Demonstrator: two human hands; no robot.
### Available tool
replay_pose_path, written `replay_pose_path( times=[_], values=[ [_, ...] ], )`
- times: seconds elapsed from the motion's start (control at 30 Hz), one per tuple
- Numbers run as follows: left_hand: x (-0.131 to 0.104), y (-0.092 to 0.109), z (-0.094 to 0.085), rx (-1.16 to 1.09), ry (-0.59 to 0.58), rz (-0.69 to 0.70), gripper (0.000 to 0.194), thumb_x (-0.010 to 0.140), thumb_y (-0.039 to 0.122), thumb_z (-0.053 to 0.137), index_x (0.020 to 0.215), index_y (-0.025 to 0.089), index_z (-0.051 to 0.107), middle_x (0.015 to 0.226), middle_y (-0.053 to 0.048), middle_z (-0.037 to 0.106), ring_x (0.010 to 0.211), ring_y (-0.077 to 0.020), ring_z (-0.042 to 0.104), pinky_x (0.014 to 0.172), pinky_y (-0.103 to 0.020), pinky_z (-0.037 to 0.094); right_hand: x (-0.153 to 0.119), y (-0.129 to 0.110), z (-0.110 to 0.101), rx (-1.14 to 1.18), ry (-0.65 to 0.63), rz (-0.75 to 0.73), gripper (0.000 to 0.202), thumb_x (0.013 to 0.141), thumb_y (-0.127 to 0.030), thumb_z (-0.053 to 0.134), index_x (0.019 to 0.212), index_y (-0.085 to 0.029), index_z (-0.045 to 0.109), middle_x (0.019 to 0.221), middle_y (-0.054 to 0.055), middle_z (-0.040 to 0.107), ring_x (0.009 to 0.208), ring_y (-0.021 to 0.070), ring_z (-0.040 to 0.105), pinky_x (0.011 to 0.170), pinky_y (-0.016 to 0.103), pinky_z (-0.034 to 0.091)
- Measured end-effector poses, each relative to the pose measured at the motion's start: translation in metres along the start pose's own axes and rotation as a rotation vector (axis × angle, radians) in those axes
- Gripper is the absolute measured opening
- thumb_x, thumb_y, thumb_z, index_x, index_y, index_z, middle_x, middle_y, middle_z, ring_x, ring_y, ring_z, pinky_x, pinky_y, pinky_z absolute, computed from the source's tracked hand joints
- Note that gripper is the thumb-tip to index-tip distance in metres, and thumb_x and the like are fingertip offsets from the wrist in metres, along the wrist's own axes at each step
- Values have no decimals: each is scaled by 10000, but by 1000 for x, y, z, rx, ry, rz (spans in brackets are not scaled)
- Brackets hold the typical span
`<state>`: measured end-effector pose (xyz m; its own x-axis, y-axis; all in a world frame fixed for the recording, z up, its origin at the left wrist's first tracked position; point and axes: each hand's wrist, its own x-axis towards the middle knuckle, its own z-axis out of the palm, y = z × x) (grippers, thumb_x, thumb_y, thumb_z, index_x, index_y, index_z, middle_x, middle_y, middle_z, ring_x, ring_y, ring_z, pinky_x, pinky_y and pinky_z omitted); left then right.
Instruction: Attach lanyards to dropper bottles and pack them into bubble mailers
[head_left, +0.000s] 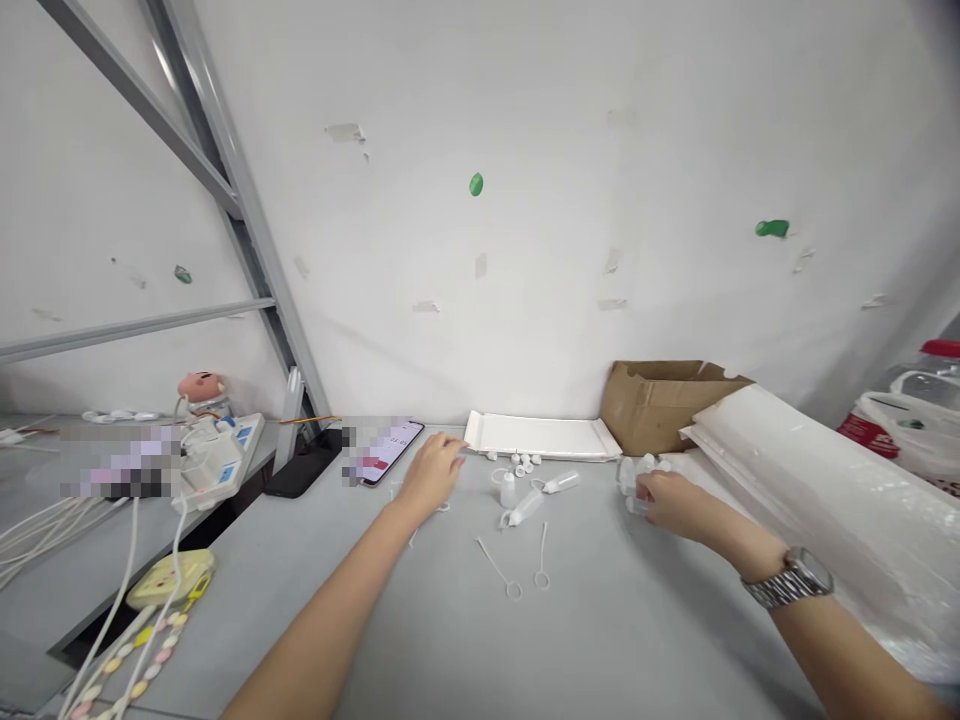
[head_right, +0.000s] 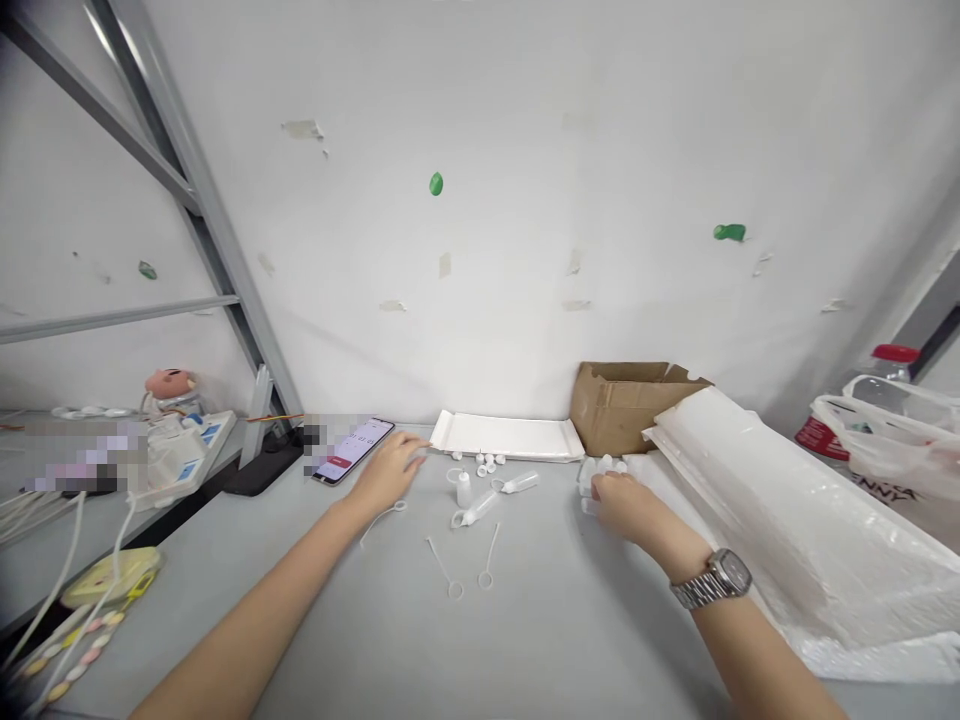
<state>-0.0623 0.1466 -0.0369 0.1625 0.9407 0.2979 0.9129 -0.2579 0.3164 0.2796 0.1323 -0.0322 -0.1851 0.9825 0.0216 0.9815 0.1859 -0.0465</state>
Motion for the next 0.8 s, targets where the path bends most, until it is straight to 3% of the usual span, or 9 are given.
replay_pose_path(
  times=[0.17, 0.3, 0.37, 0.5, 0.63, 0.73, 0.8],
  values=[
    [-10, -29, -38, 46, -138, -296, 204, 712, 318, 561, 833, 163, 613, 915, -115, 636, 849, -253, 603, 670, -315, 440, -8, -22, -8, -37, 153, -47, 245, 680, -28, 473, 868, -92, 616, 918, 176, 586, 847, 292, 560, 670, 347, 405],
    [-19, -26, -55, -18, -323, -368, 269, 630, 443, 607, 711, 191, 561, 711, -39, 666, 648, -205, 618, 517, -258, 393, 0, -60, -2, 0, 260, -250, 430, 754, -10, 392, 1140, -149, 521, 1049, 129, 546, 959, 235, 516, 820, 332, 390],
    [-23, -16, -59, -52, -397, -358, 311, 595, 486, 619, 708, 206, 545, 689, -7, 665, 616, -183, 614, 494, -240, 375, 7, -73, 7, 9, 277, -290, 418, 745, 1, 397, 1113, -141, 537, 978, 134, 563, 907, 247, 525, 793, 350, 396],
    [-29, 0, -60, -16, -452, -370, 357, 517, 473, 667, 724, 216, 532, 806, -16, 659, 659, -196, 611, 490, -243, 350, 18, -75, 18, 64, 286, -289, 203, 740, -41, 451, 843, -125, 605, 900, 143, 585, 881, 265, 535, 785, 355, 385],
    [-32, 0, -62, 89, -436, -402, 383, 445, 360, 720, 729, 206, 514, 924, -67, 636, 781, -252, 599, 528, -265, 341, 19, -68, 19, 193, 288, -218, 136, 765, -136, 472, 862, -122, 566, 825, 113, 617, 796, 230, 572, 713, 313, 401],
    [-32, -5, -64, 109, -459, -399, 369, 438, 340, 723, 719, 213, 519, 882, -49, 645, 777, -252, 603, 539, -266, 340, 23, -71, 22, 322, 260, -150, 171, 813, -245, 424, 887, -135, 531, 695, 50, 617, 615, 172, 573, 555, 255, 394],
    [-32, -8, -62, 110, -475, -400, 344, 441, 324, 721, 702, 215, 525, 856, -42, 651, 774, -251, 606, 546, -266, 342, 27, -75, 26, 394, 239, -138, 188, 826, -283, 402, 872, -147, 523, 695, 39, 622, 597, 157, 567, 532, 242, 386]
  ],
)
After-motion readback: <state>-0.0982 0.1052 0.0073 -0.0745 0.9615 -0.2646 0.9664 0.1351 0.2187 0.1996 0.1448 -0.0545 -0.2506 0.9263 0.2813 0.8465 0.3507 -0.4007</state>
